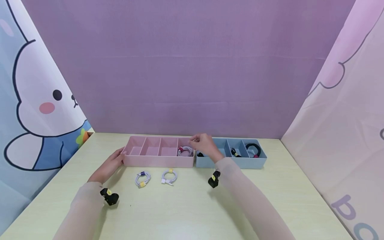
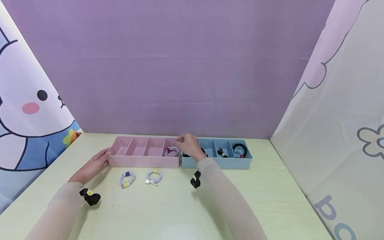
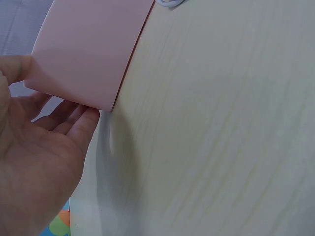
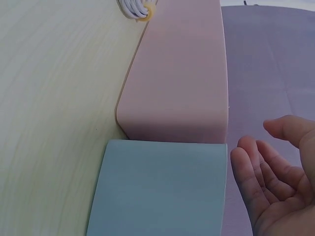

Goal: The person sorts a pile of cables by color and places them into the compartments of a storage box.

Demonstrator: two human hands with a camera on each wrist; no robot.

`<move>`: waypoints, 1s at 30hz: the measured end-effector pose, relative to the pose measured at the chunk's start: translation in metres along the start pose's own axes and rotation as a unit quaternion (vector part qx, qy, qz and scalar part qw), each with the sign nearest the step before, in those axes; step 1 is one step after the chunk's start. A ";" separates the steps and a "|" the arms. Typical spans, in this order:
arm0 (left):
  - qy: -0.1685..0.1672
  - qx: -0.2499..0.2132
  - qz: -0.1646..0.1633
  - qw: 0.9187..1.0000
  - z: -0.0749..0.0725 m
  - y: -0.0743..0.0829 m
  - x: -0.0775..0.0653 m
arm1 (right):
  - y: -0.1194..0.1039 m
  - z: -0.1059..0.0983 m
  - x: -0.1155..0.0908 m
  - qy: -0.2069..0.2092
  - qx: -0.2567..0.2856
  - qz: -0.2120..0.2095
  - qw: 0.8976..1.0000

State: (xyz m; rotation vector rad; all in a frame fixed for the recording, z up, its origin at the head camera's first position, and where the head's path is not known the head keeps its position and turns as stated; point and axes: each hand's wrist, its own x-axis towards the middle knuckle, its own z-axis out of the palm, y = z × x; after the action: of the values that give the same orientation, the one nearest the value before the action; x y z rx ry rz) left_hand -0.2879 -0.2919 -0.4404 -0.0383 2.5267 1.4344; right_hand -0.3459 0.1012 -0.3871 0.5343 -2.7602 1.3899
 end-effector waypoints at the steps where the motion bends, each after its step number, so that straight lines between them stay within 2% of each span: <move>1: 0.000 -0.001 0.001 1.000 0.000 0.000 0.000 | 0.000 0.000 0.000 0.000 -0.003 -0.003 1.000; 22: 0.004 0.001 0.015 1.000 0.001 -0.001 0.000 | -0.008 0.004 -0.013 -0.012 -0.006 -0.034 0.999; 30: 0.006 0.003 0.017 1.000 0.001 -0.001 0.000 | -0.010 0.009 -0.016 -0.026 0.013 -0.051 0.998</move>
State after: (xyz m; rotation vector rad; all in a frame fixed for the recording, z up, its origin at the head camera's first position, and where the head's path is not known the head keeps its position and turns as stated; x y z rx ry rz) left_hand -0.2875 -0.2915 -0.4414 -0.0023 2.5536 1.4440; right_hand -0.3264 0.0938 -0.3872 0.7111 -2.7141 1.4112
